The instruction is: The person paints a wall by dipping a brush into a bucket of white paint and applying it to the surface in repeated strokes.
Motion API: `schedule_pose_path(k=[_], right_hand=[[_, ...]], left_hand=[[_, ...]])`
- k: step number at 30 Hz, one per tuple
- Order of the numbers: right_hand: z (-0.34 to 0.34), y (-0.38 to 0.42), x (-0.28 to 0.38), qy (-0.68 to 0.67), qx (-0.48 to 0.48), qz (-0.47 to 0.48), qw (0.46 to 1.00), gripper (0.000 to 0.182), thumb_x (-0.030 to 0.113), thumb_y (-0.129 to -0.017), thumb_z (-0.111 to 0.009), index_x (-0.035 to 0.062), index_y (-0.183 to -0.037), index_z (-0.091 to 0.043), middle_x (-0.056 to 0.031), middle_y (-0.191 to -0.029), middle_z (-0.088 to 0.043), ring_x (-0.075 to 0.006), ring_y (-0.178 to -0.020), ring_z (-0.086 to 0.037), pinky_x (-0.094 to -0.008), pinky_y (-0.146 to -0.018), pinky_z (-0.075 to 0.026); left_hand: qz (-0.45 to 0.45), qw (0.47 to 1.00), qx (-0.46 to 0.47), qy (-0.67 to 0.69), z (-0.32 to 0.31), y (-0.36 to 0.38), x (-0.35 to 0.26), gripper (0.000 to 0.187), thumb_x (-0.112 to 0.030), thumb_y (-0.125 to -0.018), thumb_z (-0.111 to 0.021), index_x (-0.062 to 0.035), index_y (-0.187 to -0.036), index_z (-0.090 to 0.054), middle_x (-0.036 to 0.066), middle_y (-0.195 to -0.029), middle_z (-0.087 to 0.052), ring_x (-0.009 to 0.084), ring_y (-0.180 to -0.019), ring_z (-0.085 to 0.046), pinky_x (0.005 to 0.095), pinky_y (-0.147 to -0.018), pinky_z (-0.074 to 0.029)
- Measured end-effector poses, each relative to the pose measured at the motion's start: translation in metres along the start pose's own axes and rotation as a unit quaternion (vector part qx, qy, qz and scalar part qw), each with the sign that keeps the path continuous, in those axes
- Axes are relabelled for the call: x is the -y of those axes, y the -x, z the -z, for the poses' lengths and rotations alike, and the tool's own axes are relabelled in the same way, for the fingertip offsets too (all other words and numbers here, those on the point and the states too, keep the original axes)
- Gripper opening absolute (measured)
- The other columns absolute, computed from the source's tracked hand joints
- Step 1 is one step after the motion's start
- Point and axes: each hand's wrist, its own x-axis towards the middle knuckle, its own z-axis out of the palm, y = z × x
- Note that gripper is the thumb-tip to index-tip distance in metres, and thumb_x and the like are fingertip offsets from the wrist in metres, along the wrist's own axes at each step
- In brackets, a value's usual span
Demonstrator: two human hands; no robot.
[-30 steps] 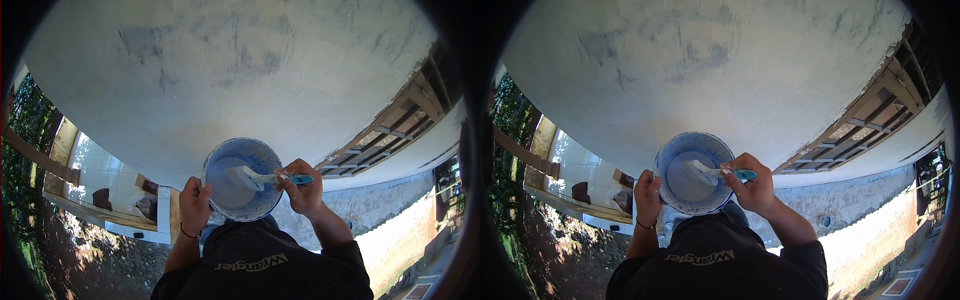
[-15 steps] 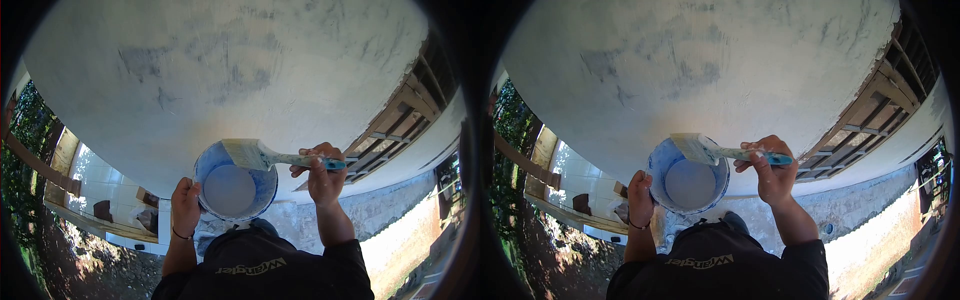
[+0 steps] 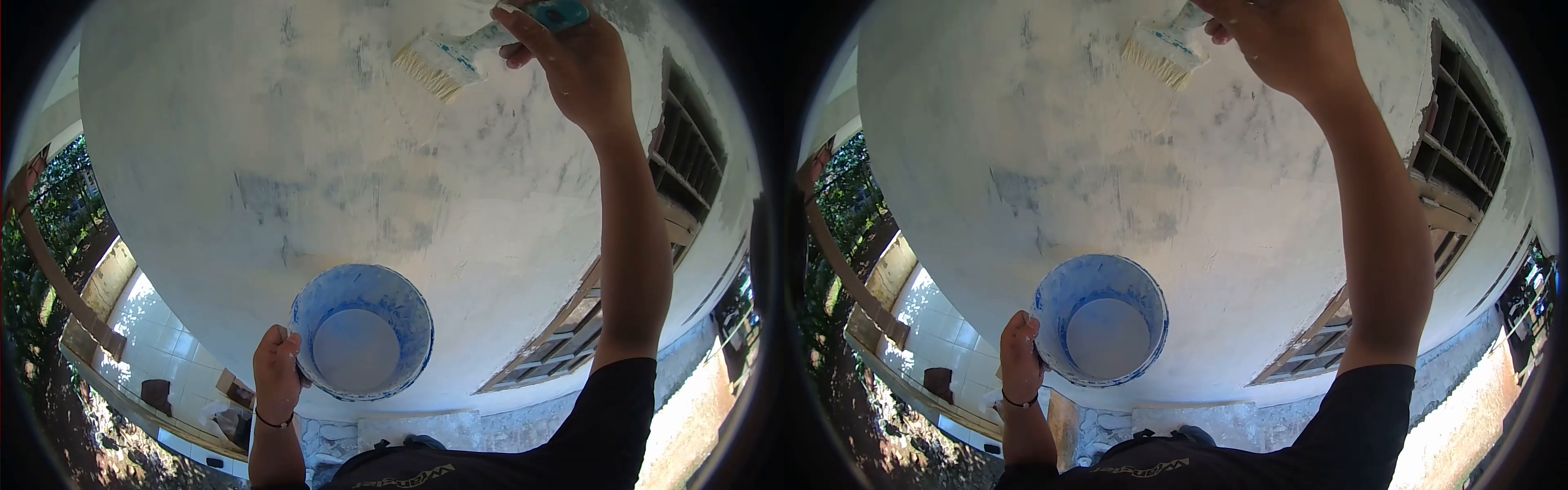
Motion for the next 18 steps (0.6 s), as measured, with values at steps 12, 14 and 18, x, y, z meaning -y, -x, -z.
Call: schedule_pose_path(k=[12,14,18], right_hand=[[-0.089,0.146,-0.022,0.342,0.192,0.475,0.788,0.014,0.008,-0.076,-0.067,0.0045,-0.082,-0.055,-0.0061,-0.075,-0.055,-0.0151,-0.063,-0.059,-0.0208,-0.053,-0.051],[-0.079,0.147,-0.015,0.287,0.164,0.427,0.842,0.016,0.006,-0.074,-0.068,0.0039,-0.083,-0.055,-0.0068,-0.074,-0.056,-0.0159,-0.063,-0.059,-0.0219,-0.054,-0.052],[-0.054,0.083,0.011,0.130,0.184,0.200,0.953,0.022,-0.001,-0.070,-0.070,0.0030,-0.086,-0.056,-0.0103,-0.080,-0.060,-0.0200,-0.065,-0.063,-0.0275,-0.053,-0.049]], left_hand=[[0.071,0.997,-0.024,-0.002,0.012,0.027,0.041,0.026,-0.020,-0.089,-0.048,-0.0094,-0.068,-0.039,-0.002,-0.052,-0.042,0.0049,-0.039,-0.041,0.0191,-0.034,-0.035],[0.065,0.997,-0.038,-0.014,0.012,0.030,0.040,0.026,-0.019,-0.089,-0.049,-0.0095,-0.067,-0.038,-0.002,-0.052,-0.041,0.0054,-0.038,-0.041,0.0197,-0.034,-0.035],[0.070,0.996,-0.046,0.010,0.016,0.033,0.053,0.026,-0.016,-0.088,-0.051,-0.0085,-0.066,-0.039,-0.001,-0.052,-0.041,0.0057,-0.038,-0.041,0.0203,-0.034,-0.036]])
